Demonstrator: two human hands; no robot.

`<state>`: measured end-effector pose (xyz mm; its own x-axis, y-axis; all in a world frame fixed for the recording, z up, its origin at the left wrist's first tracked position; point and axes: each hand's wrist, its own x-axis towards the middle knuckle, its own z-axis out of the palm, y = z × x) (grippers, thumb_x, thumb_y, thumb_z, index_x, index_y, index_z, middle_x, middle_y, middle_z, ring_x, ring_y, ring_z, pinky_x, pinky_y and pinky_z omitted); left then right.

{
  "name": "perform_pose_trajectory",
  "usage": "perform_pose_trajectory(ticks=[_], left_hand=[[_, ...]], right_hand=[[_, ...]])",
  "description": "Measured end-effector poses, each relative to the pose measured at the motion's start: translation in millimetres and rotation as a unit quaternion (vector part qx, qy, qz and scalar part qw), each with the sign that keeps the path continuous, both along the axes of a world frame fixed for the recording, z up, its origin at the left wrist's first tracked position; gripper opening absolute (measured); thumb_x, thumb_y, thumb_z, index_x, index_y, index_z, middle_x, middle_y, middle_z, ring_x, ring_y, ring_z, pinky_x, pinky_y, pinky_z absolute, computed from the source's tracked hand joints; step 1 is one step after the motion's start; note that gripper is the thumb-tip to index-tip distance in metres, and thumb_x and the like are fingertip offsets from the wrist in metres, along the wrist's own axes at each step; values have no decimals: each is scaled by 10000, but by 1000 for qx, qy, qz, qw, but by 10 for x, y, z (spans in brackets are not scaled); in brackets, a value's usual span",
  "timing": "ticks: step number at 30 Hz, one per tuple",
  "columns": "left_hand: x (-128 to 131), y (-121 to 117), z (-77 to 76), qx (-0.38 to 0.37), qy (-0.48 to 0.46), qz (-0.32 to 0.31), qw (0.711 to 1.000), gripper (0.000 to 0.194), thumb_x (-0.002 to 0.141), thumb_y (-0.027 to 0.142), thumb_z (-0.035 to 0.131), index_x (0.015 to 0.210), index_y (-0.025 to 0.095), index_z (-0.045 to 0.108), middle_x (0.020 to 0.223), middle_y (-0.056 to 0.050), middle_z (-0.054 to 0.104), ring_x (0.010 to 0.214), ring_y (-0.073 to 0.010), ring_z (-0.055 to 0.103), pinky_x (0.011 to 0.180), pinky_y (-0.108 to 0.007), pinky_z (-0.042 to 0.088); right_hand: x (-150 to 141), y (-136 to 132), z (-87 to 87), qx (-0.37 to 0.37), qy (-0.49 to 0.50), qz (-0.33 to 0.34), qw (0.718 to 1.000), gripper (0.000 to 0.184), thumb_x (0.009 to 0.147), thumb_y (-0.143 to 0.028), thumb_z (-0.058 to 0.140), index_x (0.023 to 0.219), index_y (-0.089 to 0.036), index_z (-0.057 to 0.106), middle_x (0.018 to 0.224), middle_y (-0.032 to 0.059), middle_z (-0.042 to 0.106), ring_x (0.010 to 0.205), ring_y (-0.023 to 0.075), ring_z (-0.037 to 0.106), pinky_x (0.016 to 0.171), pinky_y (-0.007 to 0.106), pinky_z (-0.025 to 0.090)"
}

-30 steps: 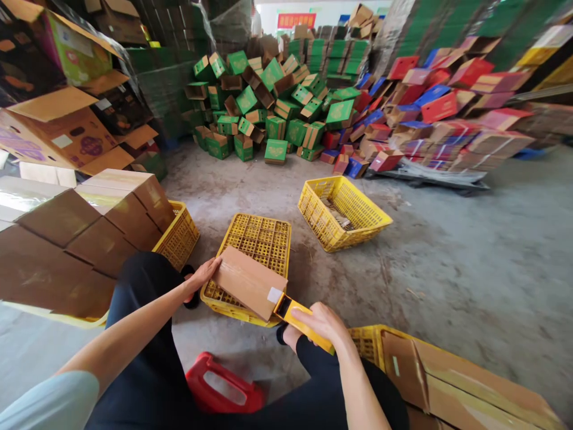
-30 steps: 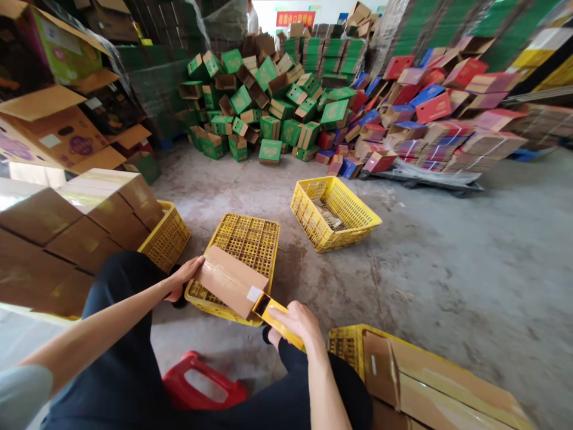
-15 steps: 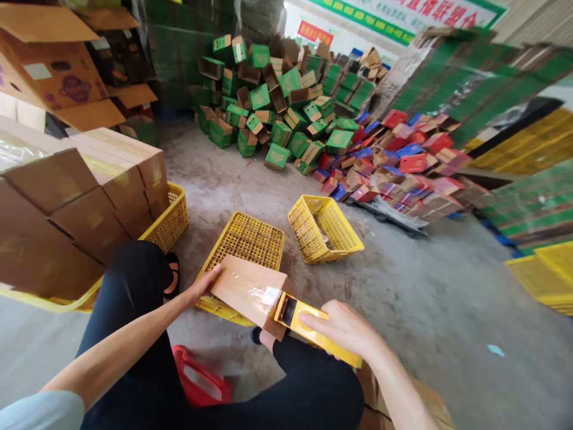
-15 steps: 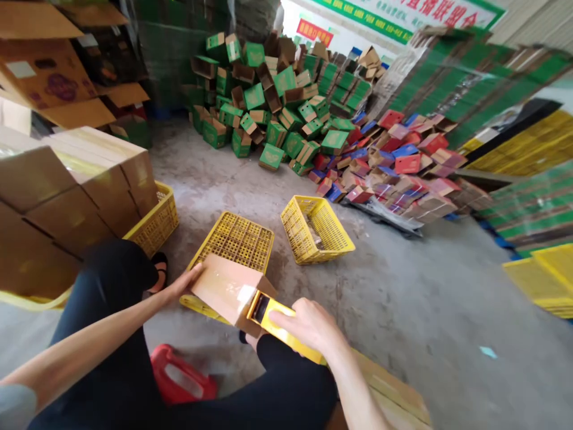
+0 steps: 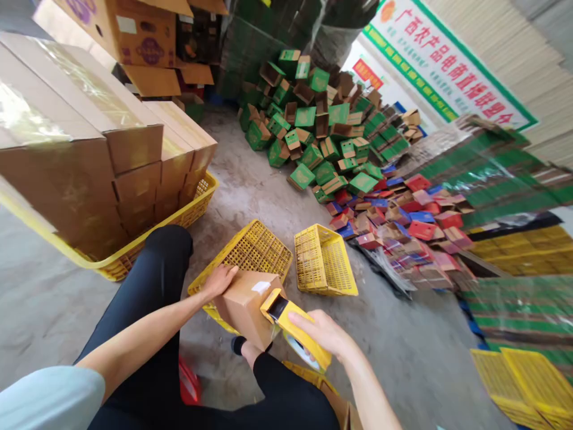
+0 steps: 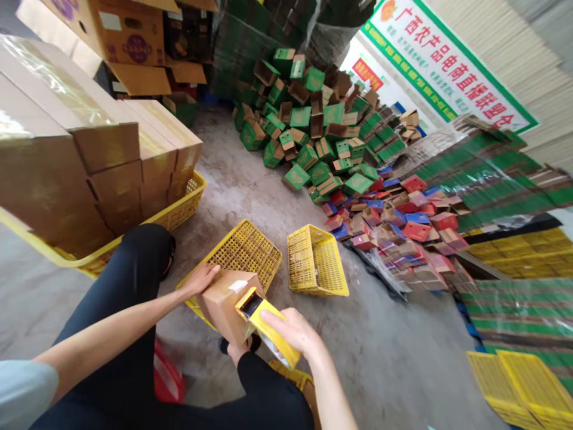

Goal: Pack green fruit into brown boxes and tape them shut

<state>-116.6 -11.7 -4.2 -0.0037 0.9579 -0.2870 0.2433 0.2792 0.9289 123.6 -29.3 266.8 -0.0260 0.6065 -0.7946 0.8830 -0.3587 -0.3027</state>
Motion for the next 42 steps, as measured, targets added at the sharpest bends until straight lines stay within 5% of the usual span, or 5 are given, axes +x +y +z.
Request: perform_pose_trajectory(ticks=[5, 10, 15, 21, 42], left_hand=[[-269, 26, 556, 168, -97, -4, 981, 689, 1081, 616, 266, 1468, 155, 600, 1532, -115, 570, 1439, -296, 516, 1233, -456, 365], [-475, -100, 962, 392, -50, -214, 893, 635, 1099, 553, 353, 1635, 212, 367, 1687, -77, 335, 1598, -298, 207, 1308, -494, 219], [-383, -90, 857, 518, 69, -298, 799, 866, 1052, 607, 478, 1688, 135, 128, 1706, -193, 236, 1604, -335, 145, 1307, -509, 212], [-259, -80, 700, 584, 124, -281, 751, 736, 1075, 512, 465, 1639, 75, 284, 1627, -214, 414, 1591, -310, 223, 1294, -456, 280], [-257, -155, 651, 536, 237, -273, 763, 534, 1117, 436, 328, 1543, 165, 501, 1612, -101, 464, 1579, -253, 267, 1293, -426, 268]], right_hand=[[-334, 97, -119, 18, 45, 0, 999, 569, 860, -737, 606, 666, -203, 639, 512, 23, 635, 461, 167, 608, 475, 253, 504], [-291, 209, -173, 40, 55, -15, 998, 567, 871, -737, 589, 704, -196, 633, 515, 29, 640, 449, 162, 600, 445, 246, 489], [-174, 106, -182, 53, 68, -29, 996, 550, 874, -731, 588, 746, -197, 605, 516, 16, 637, 439, 153, 594, 456, 243, 503], [-126, -161, -204, 55, 85, -38, 994, 557, 869, -757, 576, 769, -209, 592, 549, 27, 659, 476, 172, 635, 479, 253, 523], [328, -795, -437, 76, 159, -85, 981, 704, 761, -886, 577, 810, -185, 626, 591, 43, 675, 520, 203, 650, 507, 290, 502]])
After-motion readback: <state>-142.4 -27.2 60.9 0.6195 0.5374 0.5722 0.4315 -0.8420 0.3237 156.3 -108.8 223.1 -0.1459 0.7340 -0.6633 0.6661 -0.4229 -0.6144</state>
